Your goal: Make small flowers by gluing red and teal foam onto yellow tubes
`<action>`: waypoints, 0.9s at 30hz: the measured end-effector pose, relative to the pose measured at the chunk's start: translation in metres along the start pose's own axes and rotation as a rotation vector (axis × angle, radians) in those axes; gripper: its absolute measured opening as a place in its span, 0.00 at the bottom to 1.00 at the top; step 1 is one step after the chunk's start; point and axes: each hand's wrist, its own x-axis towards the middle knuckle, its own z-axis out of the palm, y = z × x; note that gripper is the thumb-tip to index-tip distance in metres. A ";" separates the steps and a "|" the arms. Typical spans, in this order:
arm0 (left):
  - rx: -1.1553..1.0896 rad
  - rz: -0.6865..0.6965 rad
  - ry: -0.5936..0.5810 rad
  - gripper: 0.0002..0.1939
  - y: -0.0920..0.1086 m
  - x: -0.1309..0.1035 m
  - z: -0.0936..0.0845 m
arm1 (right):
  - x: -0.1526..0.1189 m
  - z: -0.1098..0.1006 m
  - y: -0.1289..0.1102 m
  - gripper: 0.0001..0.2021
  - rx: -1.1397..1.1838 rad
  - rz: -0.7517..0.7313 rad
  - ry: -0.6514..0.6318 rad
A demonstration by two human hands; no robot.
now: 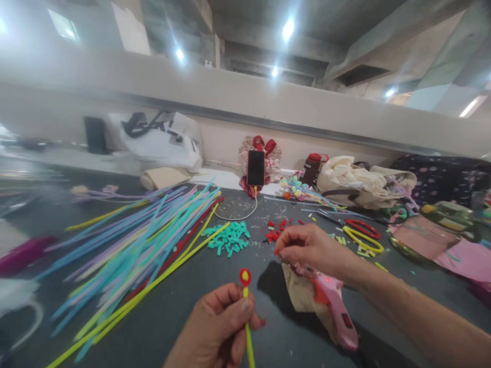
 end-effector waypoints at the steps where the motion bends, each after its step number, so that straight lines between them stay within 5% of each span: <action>1: -0.011 0.025 0.007 0.10 -0.001 -0.001 0.001 | -0.012 0.010 -0.005 0.03 0.045 -0.008 -0.003; 8: -0.082 0.015 -0.117 0.10 -0.014 -0.010 0.002 | -0.063 0.060 -0.016 0.07 0.006 -0.003 0.129; 18: 0.138 0.137 -0.139 0.11 -0.017 -0.027 0.008 | -0.077 0.070 -0.026 0.06 -0.172 -0.136 0.237; 22: 0.188 0.172 -0.114 0.12 -0.015 -0.032 0.008 | -0.078 0.073 -0.026 0.05 0.037 -0.057 0.209; 27: 0.184 0.170 -0.147 0.11 -0.012 -0.032 0.006 | -0.076 0.070 -0.020 0.03 0.466 0.097 0.010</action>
